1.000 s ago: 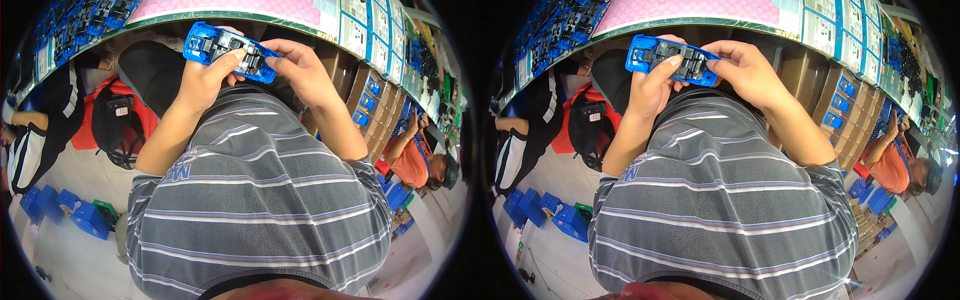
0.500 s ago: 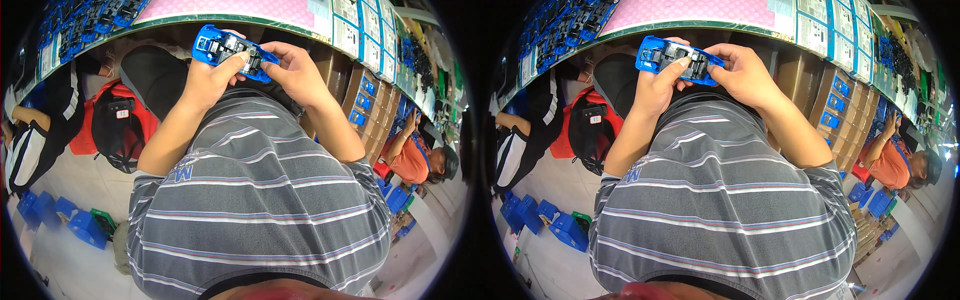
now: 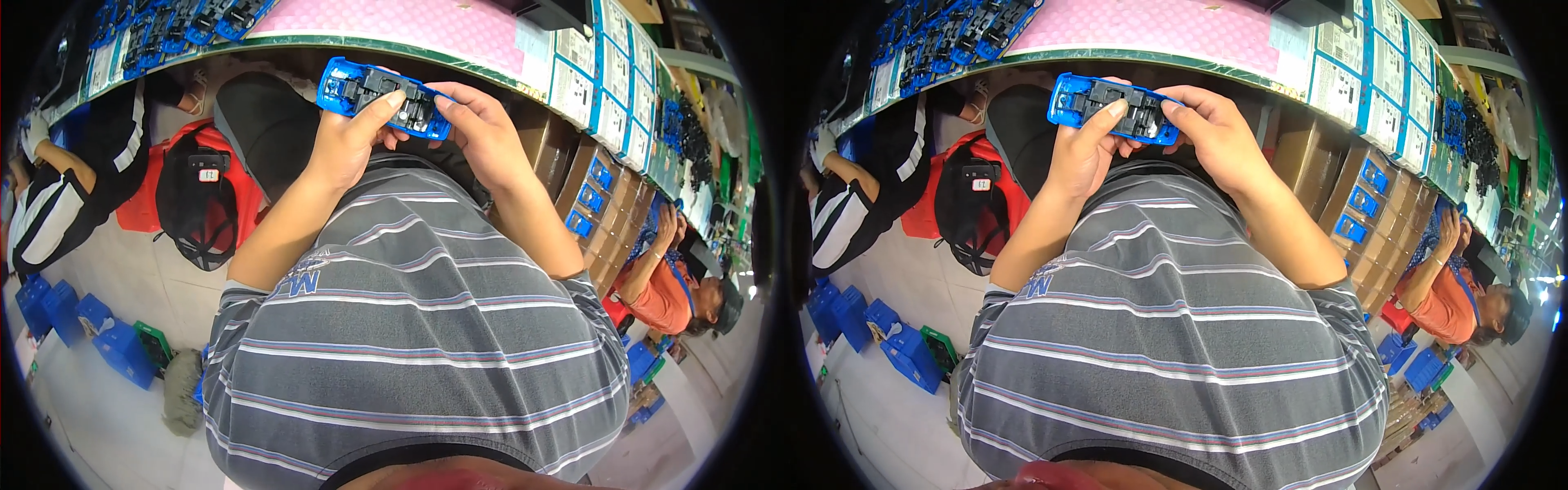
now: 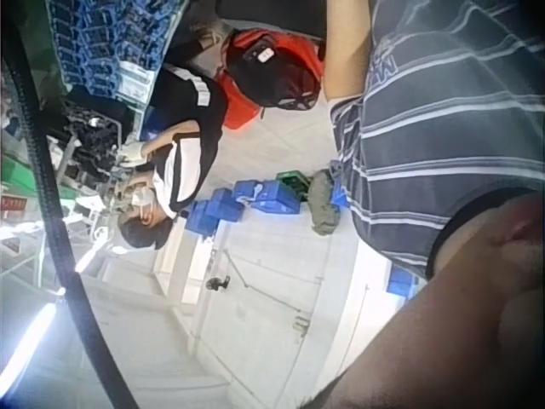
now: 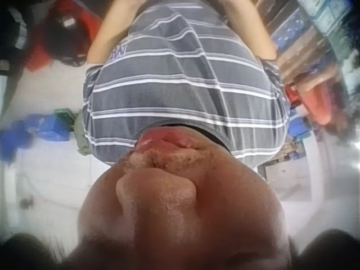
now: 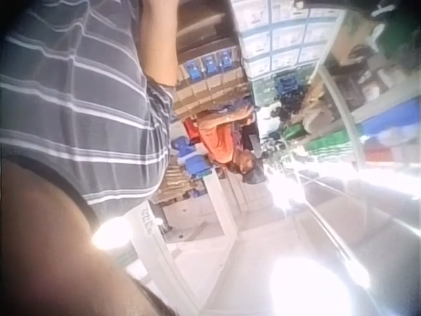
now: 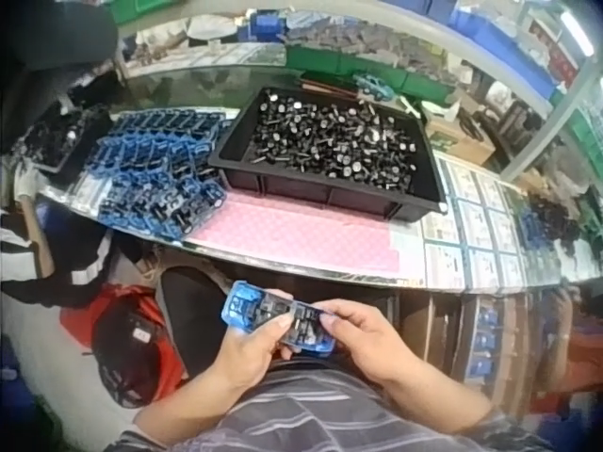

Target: The person assembles toy cars by taking car chassis and wheel axles, pressing the axles into the chassis by hand, and placing the assembled cars on the table.

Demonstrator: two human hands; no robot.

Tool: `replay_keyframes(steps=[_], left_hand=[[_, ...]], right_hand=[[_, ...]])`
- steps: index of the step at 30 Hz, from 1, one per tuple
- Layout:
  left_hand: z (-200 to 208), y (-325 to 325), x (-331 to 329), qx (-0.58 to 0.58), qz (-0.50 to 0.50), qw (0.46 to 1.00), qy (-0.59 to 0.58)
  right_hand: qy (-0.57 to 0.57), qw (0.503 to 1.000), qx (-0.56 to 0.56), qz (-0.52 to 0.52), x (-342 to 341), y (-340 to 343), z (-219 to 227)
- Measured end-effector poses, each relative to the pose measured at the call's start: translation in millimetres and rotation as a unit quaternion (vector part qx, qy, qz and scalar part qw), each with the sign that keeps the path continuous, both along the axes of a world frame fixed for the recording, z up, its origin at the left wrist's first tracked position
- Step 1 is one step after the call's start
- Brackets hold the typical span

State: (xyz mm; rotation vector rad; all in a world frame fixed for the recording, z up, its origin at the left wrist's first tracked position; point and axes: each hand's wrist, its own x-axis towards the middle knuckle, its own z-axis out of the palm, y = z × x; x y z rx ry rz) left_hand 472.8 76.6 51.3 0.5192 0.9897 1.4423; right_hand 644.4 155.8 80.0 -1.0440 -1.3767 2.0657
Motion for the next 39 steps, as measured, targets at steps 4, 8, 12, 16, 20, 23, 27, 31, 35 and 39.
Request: replay_keyframes(steps=[4,8,12,16,20,23,27,31,35,39], left_hand=[[1,8,4,0.004,-0.009,0.999,-0.033],[9,14,17,0.012,-0.003,1.0,-0.015],[8,15,20,0.03,0.024,0.999,-0.012],[8,16,24,0.023,0.046,0.998,0.04],[22,25,27,0.046,0.059,0.997,0.019],[30,30,34,0.077,0.069,0.995,0.006],[27,26,41,0.106,0.071,0.992,0.018],[21,20,41,0.134,0.063,0.988,0.03],[22,16,41,0.15,0.059,0.987,0.018],[25,12,38,0.136,0.072,0.988,0.026]], right_hand=[[0.032,0.999,-0.031,-0.014,6,8,1],[0.017,0.999,0.04,0.005,19,14,-4],[0.027,0.999,0.036,0.001,18,11,-11],[0.033,0.998,0.048,0.0,21,9,-7],[0.118,0.993,0.001,-0.016,23,9,8],[0.139,0.989,0.03,-0.037,25,6,14],[0.091,0.991,0.081,-0.056,26,-1,24],[0.047,0.993,0.101,-0.051,30,-4,27],[0.058,0.992,0.103,-0.053,29,-8,30],[0.037,0.995,0.086,-0.038,25,-8,32]])
